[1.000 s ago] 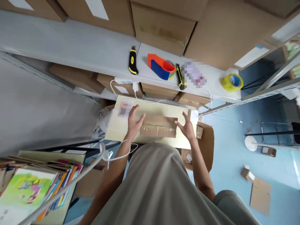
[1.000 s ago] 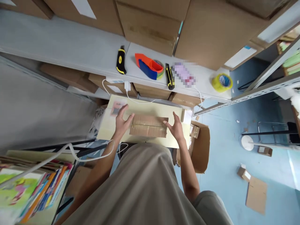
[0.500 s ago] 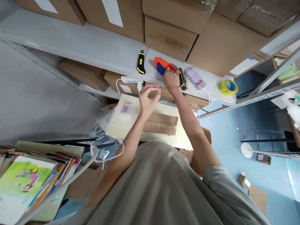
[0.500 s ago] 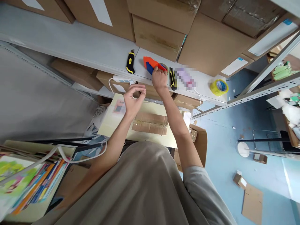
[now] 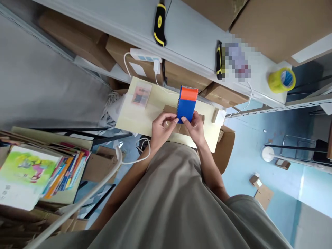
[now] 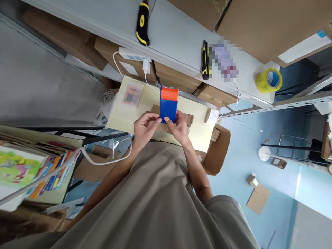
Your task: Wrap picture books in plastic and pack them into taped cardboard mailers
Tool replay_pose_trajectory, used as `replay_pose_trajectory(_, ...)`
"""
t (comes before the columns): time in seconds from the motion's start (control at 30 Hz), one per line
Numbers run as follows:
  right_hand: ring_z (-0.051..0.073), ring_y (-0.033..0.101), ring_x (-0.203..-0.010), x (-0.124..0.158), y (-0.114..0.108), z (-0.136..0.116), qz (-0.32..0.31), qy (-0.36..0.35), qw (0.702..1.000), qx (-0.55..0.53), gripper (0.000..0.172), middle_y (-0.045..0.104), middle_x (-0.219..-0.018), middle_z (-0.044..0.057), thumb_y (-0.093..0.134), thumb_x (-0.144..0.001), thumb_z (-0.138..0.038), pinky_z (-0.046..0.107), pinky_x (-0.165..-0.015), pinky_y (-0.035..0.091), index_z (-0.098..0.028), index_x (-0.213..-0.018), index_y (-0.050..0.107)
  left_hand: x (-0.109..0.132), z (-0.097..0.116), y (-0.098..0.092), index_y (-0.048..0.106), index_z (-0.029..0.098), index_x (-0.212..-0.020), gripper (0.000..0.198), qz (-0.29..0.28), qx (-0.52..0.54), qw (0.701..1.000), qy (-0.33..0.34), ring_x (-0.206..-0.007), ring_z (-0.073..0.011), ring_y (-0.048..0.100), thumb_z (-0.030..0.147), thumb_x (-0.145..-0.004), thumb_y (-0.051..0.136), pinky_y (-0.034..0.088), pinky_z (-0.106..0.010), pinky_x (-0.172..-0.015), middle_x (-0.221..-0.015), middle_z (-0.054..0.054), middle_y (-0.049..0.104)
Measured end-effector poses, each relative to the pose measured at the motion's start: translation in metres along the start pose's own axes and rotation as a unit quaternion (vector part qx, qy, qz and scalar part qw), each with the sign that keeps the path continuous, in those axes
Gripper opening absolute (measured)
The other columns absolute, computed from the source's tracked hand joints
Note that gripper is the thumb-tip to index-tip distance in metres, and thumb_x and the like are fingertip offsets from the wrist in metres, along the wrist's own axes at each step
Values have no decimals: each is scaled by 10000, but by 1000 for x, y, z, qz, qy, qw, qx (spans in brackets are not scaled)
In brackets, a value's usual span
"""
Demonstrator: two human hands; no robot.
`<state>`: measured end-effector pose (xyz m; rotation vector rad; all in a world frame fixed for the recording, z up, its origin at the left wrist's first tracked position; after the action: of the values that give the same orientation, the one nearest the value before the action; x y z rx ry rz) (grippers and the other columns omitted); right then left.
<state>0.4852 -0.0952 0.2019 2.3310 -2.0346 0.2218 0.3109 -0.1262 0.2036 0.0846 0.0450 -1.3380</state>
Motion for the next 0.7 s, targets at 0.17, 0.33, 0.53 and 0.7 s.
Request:
replay_pose_trajectory(0.17, 274, 756, -1109, 10, -2, -3, -13, 7, 1000, 6, 706, 785, -1161, 69, 815, -907, -895, 434, -1042, 659, -295, -1227, 628, 7, 5, 2, 792, 224, -1054, 381, -41, -8, 999, -1, -907, -185, 754, 588, -995, 887, 630, -321, -870, -1008, -46, 806)
replay_pose_trajectory(0.33, 296, 757, -1126, 9, -11, -10, -40, 17, 998, 40, 783, 787, -1198, 91, 723, -927, -964, 466, -1052, 658, -270, -1281, 643, 11, 21, 9, 786, 236, -1029, 376, -96, -77, 992, 28, -902, -196, 713, 609, -1048, 817, 602, -340, -854, -1008, -52, 796)
replay_pose_trajectory(0.53, 313, 778, -1057, 9, -31, -18, -108, 39, 990, 88, 838, 790, -1179, 102, 760, -879, -983, 483, -965, 673, -270, -1300, 629, -16, 28, -3, 767, 255, -1377, 607, -56, -67, 996, 32, -1049, -224, 738, 736, -1008, 800, 600, -348, -868, -1300, -108, 775)
replay_pose_trajectory(0.7, 296, 736, -1055, 9, -53, -26, -160, 14, 971, 177, 762, 752, -1194, 96, 752, -919, -947, 452, -938, 634, -265, -1228, 616, -43, 39, -10, 804, 272, -1355, 635, -110, -38, 992, 56, -1145, -256, 743, 784, -981, 804, 606, -368, -891, -1323, -106, 775)
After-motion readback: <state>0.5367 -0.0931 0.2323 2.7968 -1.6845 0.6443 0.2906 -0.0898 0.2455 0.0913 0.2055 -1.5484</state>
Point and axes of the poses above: each hand's wrist, its own x-axis away from the middle knuckle, its own y-axis out of the palm, z = x × y, the point moved 4 cm from there along -x, towards the middle knuckle
